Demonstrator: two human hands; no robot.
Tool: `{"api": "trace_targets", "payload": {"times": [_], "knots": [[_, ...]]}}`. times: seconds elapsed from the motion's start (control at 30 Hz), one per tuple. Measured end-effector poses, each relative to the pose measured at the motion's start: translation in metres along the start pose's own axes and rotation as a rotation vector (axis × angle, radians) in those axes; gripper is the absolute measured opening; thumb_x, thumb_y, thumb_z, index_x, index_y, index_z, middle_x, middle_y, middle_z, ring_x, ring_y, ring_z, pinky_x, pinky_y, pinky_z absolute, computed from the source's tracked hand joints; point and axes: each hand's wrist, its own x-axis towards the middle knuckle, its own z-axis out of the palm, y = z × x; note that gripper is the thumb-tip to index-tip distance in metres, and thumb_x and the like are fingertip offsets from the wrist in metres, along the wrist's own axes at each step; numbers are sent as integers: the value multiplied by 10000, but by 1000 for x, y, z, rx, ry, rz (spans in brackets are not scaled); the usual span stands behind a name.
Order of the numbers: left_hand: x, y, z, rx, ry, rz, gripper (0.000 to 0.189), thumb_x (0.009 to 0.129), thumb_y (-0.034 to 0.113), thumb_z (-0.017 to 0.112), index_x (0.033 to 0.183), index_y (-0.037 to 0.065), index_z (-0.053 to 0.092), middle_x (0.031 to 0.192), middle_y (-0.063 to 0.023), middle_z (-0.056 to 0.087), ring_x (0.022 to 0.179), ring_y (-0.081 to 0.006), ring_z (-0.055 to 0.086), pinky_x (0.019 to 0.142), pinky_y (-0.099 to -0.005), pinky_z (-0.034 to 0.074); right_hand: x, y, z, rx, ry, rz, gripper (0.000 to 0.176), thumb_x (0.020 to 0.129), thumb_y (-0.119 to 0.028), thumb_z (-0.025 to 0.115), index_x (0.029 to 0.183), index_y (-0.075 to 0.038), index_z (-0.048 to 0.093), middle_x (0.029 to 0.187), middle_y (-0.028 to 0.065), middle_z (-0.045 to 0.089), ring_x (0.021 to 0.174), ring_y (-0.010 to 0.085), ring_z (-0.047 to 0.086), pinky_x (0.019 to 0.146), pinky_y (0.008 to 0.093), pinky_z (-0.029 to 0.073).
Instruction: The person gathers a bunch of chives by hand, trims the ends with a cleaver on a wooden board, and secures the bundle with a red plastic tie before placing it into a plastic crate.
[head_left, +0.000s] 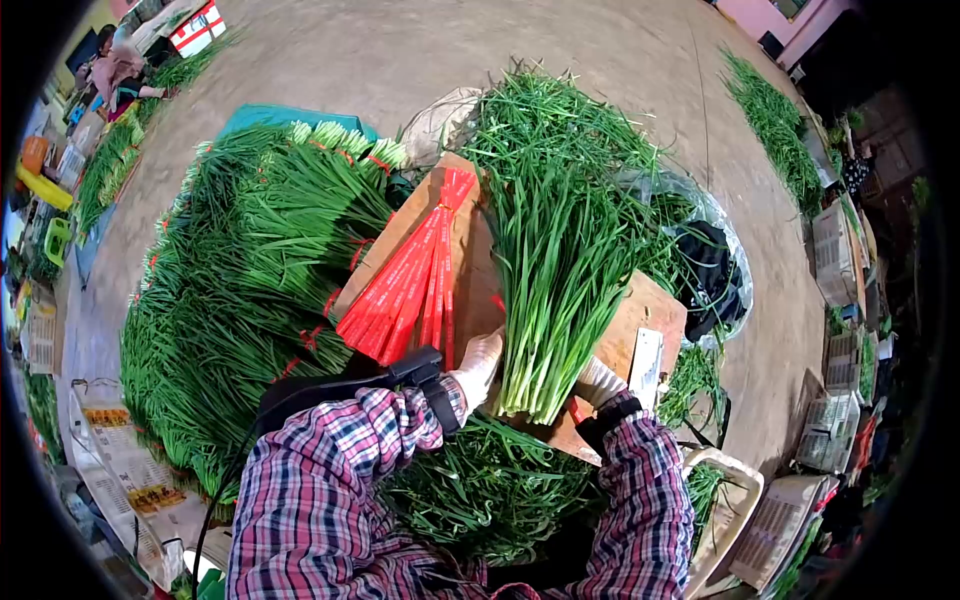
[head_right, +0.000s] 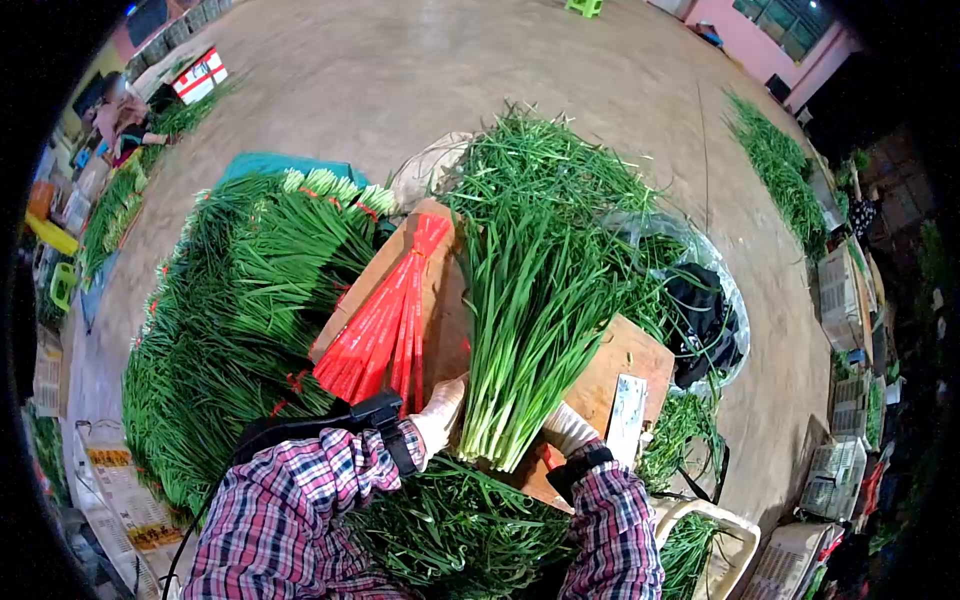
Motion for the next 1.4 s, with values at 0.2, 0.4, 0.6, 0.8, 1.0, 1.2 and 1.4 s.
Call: {"api": "trace_targets", "payload": {"times": [0.2,0.4,0.6,0.8,1.0,1.2,1.4], "knots": [[12,0,-7,95,-63,-101,466,908,400,671,1241,75,643,1189,-37,665,1045,-145,595,916,-316,448,6,28,11,269,-13,53,282,938,-197,601,1159,-25,629,1029,92,667,885,193,587,789,343,517],[16,10,-18,165,-126,52,361,943,318,646,1165,34,639,1071,-46,677,974,-142,614,874,-297,477,7,10,7,224,84,-107,303,962,-243,562,1164,-29,631,1052,95,668,895,193,588,798,345,514],[13,13,-14,126,-30,166,266,931,260,670,1035,17,688,912,-46,704,770,-130,647,674,-277,509,18,5,13,540,4,161,357,986,-324,515,1216,-70,617,987,56,676,835,162,601,724,334,505],[67,-12,-57,436,145,449,279,937,244,618,864,-8,712,740,-16,665,638,-83,527,608,-283,440,21,-6,6,464,-40,223,362,994,-183,463,1320,-48,541,1146,96,668,1002,195,643,871,328,525],[30,21,-39,648,279,613,248,911,178,584,800,-31,660,652,-29,587,611,-109,464,589,-299,388,-20,-53,-46,389,-123,602,222,890,-222,662,835,-7,676,586,79,625,474,176,608,450,319,515],[23,32,-36,881,303,717,288,922,189,612,770,-53,649,604,-62,578,582,-127,461,580,-323,408,-62,-50,-59,365,2,661,246,853,-294,680,811,-52,688,596,22,588,490,123,557,439,270,443],[33,59,-42,901,310,476,218,859,187,608,699,39,619,567,-32,540,448,-131,463,447,-301,376,-54,-54,-39,345,155,653,294,882,-340,622,857,-58,702,633,23,627,462,125,545,432,280,451]]}}
